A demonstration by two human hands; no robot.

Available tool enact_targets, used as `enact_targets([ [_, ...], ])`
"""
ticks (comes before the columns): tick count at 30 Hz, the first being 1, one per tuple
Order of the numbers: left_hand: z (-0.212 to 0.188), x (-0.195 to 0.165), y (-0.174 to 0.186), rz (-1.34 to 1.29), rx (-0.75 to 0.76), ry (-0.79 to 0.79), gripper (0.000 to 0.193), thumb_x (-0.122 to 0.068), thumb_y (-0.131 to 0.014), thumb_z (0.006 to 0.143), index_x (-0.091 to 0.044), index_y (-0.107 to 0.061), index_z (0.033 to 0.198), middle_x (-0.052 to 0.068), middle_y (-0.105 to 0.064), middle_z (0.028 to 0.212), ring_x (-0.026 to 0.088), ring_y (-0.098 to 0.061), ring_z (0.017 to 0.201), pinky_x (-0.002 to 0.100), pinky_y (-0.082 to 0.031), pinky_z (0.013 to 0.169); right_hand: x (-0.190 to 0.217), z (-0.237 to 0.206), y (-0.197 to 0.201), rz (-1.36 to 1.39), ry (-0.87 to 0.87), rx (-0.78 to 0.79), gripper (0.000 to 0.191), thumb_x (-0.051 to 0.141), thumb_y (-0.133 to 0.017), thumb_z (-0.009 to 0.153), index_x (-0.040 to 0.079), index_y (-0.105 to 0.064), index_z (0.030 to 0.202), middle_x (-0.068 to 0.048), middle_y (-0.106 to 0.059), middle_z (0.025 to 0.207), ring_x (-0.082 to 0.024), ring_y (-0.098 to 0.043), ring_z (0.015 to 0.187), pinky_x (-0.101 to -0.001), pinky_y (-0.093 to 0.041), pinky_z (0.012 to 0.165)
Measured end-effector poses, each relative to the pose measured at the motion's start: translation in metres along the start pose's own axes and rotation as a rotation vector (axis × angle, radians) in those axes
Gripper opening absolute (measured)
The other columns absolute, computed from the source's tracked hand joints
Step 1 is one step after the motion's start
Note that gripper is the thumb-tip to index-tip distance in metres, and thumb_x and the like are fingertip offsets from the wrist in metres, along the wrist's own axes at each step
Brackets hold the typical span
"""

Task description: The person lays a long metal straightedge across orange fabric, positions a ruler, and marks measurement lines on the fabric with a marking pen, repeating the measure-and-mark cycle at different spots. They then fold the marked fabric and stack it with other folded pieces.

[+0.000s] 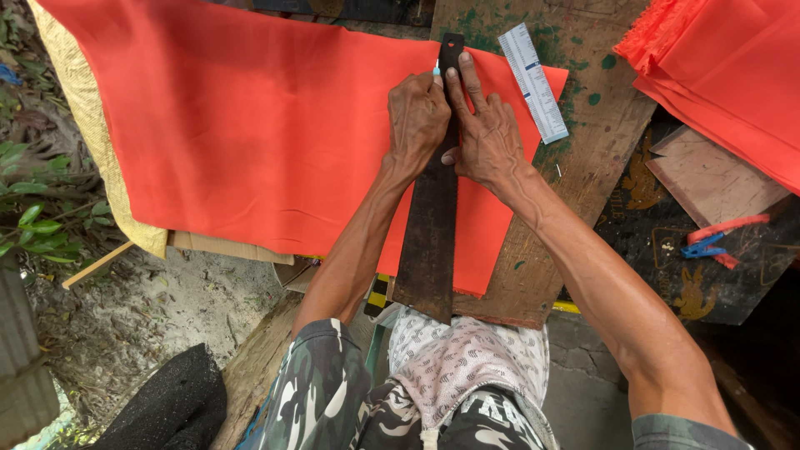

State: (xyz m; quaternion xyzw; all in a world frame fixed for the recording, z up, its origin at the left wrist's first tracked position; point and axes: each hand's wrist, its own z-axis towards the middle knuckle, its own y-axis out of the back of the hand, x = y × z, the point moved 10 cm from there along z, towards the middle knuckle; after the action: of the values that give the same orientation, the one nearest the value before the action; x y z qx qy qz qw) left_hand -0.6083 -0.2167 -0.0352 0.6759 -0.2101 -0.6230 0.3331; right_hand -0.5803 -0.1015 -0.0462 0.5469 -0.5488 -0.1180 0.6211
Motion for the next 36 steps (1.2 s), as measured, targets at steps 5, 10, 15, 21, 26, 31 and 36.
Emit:
enact_targets([
  [5,-0.008,0.006,0.003,-0.018,0.007,0.049,0.03,-0.009,-0.056,0.097,0.003,-0.059,0.07,0.017,-0.055,0.06,0.028,-0.053,0.052,0.044,-0.04,0.049,0.003,0.0,-0.002,-0.003,0.001,0.004,0.141,0.027,-0.1,0.046,0.003,-0.024,0.163,-0.014,-0.005,0.17,-0.032,-0.052,0.087,-0.0439,-0.047,0.076],
  [10,-0.027,0.006,0.011,-0.022,-0.02,-0.002,0.028,-0.007,-0.055,0.097,0.002,-0.057,0.071,0.017,-0.055,0.064,0.028,-0.054,0.056,0.044,-0.042,0.053,0.006,-0.001,-0.004,-0.028,0.018,-0.011,0.141,0.027,-0.1,0.046,0.002,-0.025,0.162,-0.016,-0.007,0.17,-0.033,-0.053,0.089,-0.0443,-0.047,0.075],
  [15,-0.053,0.021,0.006,-0.001,0.067,0.075,0.034,-0.007,-0.056,0.099,0.002,-0.053,0.066,0.017,-0.049,0.057,0.029,-0.05,0.053,0.045,-0.04,0.052,0.007,-0.003,-0.007,-0.033,0.003,0.003,0.141,0.028,-0.1,0.047,0.002,-0.024,0.163,-0.015,-0.008,0.171,-0.034,-0.053,0.09,-0.0455,-0.048,0.08],
  [21,-0.103,0.012,0.039,0.001,0.028,0.044,0.029,-0.008,-0.058,0.099,0.003,-0.055,0.072,0.017,-0.051,0.064,0.029,-0.052,0.06,0.046,-0.041,0.057,0.014,-0.004,-0.008,-0.045,0.011,0.011,0.14,0.03,-0.101,0.051,0.001,-0.023,0.163,-0.016,-0.008,0.17,-0.036,-0.053,0.091,-0.0475,-0.048,0.079],
  [26,-0.101,0.021,0.066,-0.234,0.062,0.256,0.022,-0.019,-0.066,0.094,0.002,-0.07,0.088,0.013,-0.063,0.068,0.028,-0.065,0.062,0.041,-0.05,0.058,0.016,-0.007,-0.009,-0.074,-0.003,0.004,0.143,0.032,-0.102,0.047,0.003,-0.022,0.162,-0.015,-0.007,0.17,-0.036,-0.053,0.092,-0.0467,-0.048,0.078],
  [31,0.004,-0.005,0.078,-0.05,-0.063,-0.255,0.028,-0.007,-0.073,0.085,0.002,-0.061,0.109,0.02,-0.067,0.099,0.038,-0.065,0.089,0.046,-0.053,0.073,0.018,-0.008,-0.011,-0.037,0.022,-0.002,0.142,0.031,-0.101,0.051,0.003,-0.021,0.165,-0.014,-0.006,0.171,-0.033,-0.052,0.089,-0.0443,-0.049,0.081],
  [36,0.044,0.019,0.036,0.062,0.228,-0.279,0.026,-0.002,-0.069,0.087,0.001,-0.061,0.111,0.022,-0.063,0.094,0.039,-0.062,0.08,0.05,-0.048,0.068,0.018,-0.008,-0.014,-0.049,0.019,0.004,0.144,0.033,-0.102,0.05,0.003,-0.02,0.165,-0.014,-0.005,0.172,-0.032,-0.05,0.088,-0.0437,-0.049,0.08],
])
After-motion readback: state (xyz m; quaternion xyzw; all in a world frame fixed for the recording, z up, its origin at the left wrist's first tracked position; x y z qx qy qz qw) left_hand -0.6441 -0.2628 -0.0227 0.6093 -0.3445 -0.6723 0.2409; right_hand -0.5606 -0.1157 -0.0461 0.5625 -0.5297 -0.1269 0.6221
